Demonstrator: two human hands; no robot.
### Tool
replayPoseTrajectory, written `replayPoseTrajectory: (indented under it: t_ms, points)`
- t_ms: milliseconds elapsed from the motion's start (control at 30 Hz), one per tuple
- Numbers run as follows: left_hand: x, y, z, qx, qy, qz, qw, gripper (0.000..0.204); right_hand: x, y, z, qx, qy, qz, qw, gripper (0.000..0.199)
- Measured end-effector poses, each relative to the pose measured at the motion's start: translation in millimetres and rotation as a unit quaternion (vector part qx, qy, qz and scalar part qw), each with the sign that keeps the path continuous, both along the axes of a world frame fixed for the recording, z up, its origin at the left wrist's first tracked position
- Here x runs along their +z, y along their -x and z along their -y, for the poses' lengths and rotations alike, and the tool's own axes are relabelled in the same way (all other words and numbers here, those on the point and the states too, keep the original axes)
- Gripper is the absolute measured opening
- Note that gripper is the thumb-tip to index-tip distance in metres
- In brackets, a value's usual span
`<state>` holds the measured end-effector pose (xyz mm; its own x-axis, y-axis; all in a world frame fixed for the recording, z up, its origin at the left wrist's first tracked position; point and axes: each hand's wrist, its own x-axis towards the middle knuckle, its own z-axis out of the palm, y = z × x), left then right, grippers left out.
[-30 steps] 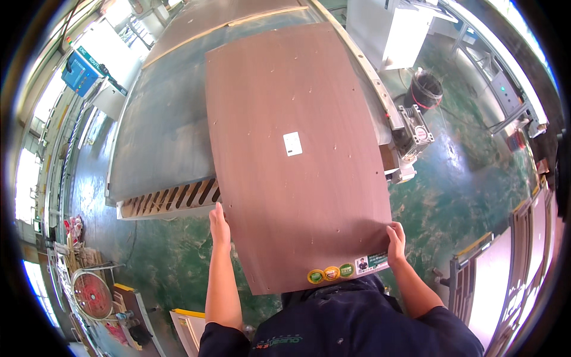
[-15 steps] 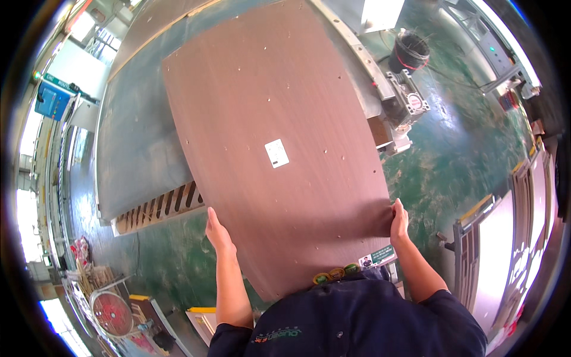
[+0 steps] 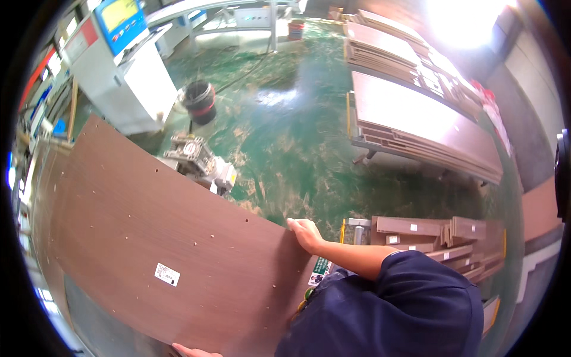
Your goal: The person places panels on a stack, sweeps sawdust off a machine table, and loads a larger panel and edge strips onto the processing machine.
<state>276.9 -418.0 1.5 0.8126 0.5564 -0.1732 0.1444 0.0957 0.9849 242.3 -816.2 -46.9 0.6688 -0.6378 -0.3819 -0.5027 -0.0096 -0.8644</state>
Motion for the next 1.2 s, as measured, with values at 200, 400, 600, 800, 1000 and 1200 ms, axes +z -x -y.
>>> replayPoseTrajectory:
  t_ms: [200,400,600,800,1000,1200]
  points:
    - [10,-52,9,-0.039,-0.077,-0.001,0.996,0.069,-6,59,27,-0.158,0.017,0.102,0.982,0.042]
    - [101,-90,151,-0.183,-0.034,-0.007,0.983,0.065,1,112,63,-0.352,0.036,0.184,0.917,0.038]
    - [87,-145,270,-0.431,0.067,0.071,0.897,0.065,-27,159,94,-0.526,0.010,0.210,0.824,0.037]
    - [79,-179,397,-0.550,0.039,0.106,0.828,0.056,-74,167,131,-0.615,0.037,0.182,0.766,0.040]
    - [80,-199,517,-0.574,0.021,0.127,0.809,0.046,-56,160,190,-0.652,0.041,0.167,0.738,0.045]
    - [63,-237,607,-0.609,0.023,0.106,0.786,0.044,-54,136,246,-0.696,0.040,0.117,0.707,0.045]
